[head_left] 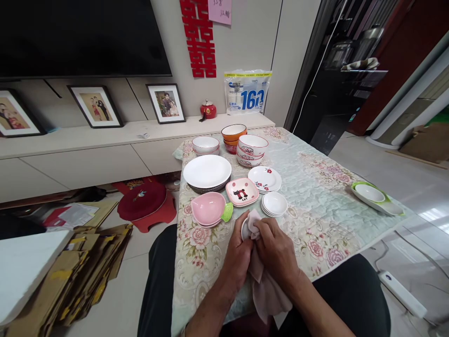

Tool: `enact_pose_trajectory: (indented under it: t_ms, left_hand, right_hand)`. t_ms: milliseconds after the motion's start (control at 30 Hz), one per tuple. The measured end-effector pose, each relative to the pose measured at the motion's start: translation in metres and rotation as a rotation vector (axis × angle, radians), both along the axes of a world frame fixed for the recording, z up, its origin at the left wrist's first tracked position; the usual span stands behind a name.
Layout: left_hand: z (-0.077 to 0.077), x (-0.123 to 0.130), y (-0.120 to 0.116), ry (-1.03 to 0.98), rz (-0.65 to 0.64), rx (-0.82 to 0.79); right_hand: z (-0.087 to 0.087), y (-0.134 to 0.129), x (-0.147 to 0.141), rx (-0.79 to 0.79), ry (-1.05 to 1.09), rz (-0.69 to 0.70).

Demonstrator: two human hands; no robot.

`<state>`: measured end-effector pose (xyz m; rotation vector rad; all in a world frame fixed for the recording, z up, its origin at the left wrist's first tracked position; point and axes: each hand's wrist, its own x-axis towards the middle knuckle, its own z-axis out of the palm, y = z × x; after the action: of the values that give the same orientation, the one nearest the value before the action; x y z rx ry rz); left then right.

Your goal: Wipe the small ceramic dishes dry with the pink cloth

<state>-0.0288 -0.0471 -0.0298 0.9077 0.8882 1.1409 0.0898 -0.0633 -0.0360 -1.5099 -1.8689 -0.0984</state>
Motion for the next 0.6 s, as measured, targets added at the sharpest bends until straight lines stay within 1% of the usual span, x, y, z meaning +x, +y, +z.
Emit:
enact_pose_trajectory:
  t_ms: [67,100,200,267,333,433,467,500,533,600]
  left_hand:
    - [0.0,-0.002,0.0,-0.046,-0.061,-0.04]
    - [0.001,-0.003,-0.001,-0.103,-0.098,-0.073]
    - [0.004,-0.008,-0.002,-0.297,-0.159,-0.143]
    - [0.006,-0.01,-0.002,-0.378,-0.165,-0.17]
    - [0.008,-0.01,-0.003,-0.412,-0.187,-0.19]
    - [0.009,-0.011,-0.004,-0.415,-0.25,-0.201]
    - [0.008,-0.011,-0.004,-0.412,-0.262,-0.192]
    - [0.008,-0.011,-0.004,-0.41,-0.264,-0.179]
    - [0.007,-0.012,-0.004,-0.412,-0.254,-0.168]
    - [0.005,-0.012,-0.004,-0.433,-0.217,-0.178]
  right_hand:
    - [0.005,0.0,-0.001,-0.075,0.014,0.006]
    - [0.009,-0.001,-0.001,-0.111,0.058,0.035]
    - [0.02,-0.002,0.003,-0.219,0.264,0.191]
    - [0.023,-0.001,0.006,-0.249,0.388,0.268]
    - [0.02,0.0,0.006,-0.216,0.454,0.268]
    - [0.011,0.002,0.005,-0.132,0.486,0.16]
    - [0.009,0.003,0.004,-0.12,0.5,0.137]
    - [0.01,0.003,0.005,-0.12,0.516,0.146]
    - [0.012,0.003,0.006,-0.136,0.532,0.188]
    - [0.02,0.004,0.011,-0.206,0.548,0.351]
